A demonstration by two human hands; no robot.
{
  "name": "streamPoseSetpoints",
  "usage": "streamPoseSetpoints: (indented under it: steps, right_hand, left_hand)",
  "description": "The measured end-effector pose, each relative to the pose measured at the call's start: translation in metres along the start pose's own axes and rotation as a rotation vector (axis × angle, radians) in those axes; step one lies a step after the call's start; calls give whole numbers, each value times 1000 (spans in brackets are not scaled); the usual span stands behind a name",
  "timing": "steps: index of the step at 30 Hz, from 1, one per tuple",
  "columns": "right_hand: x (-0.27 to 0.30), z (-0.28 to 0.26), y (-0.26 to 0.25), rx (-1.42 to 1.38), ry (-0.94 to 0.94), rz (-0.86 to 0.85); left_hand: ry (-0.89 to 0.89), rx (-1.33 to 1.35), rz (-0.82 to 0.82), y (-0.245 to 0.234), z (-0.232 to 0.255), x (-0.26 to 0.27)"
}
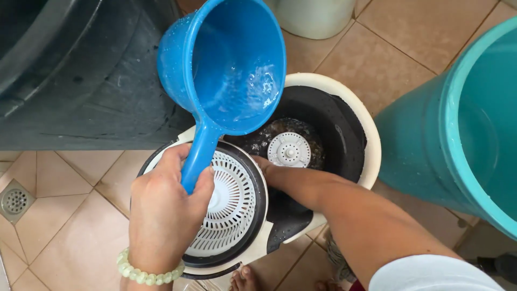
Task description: The person cleans a mop bucket by rinsing it with water from a scoop, scrubbing the interior and exterior by hand, and reassembling the wringer components on the floor.
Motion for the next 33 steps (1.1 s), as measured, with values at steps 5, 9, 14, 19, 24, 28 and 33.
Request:
streamPoseSetpoints:
  steps: [5, 9, 14, 19, 24, 28, 33]
  right_hand:
    - [38, 40, -28, 113, 96, -202]
    - [60, 96, -33, -369, 459, -165]
    - [67, 80, -22, -203, 315, -172]
    - [51, 4, 45, -145, -511, 116]
    - [84, 69, 122, -259, -345, -587]
    - [72, 70, 125, -109, 74, -754]
    - [29, -33, 89, -1215, -259, -515]
  left_hand:
    - [55, -129, -99, -3, 4, 1]
    - [72, -219, -144, -9, 10, 10]
    - [-25, -231, -204, -6, 12, 15]
    - [82, -42, -157, -6, 18, 12]
    - [65, 6, -158, -12, 19, 13]
    - [24, 4, -161, -17, 18, 16]
    - [10, -9, -158, -17, 20, 12]
Point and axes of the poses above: each hand's wrist, its own x-axis away from the middle knuckle, its own y-axis out of the palm, z = x × y, the point moved 2 cm from there along -x, towards the middle knuckle, and after that the axes turned 14 degrees about x, right-handed, at the moved point
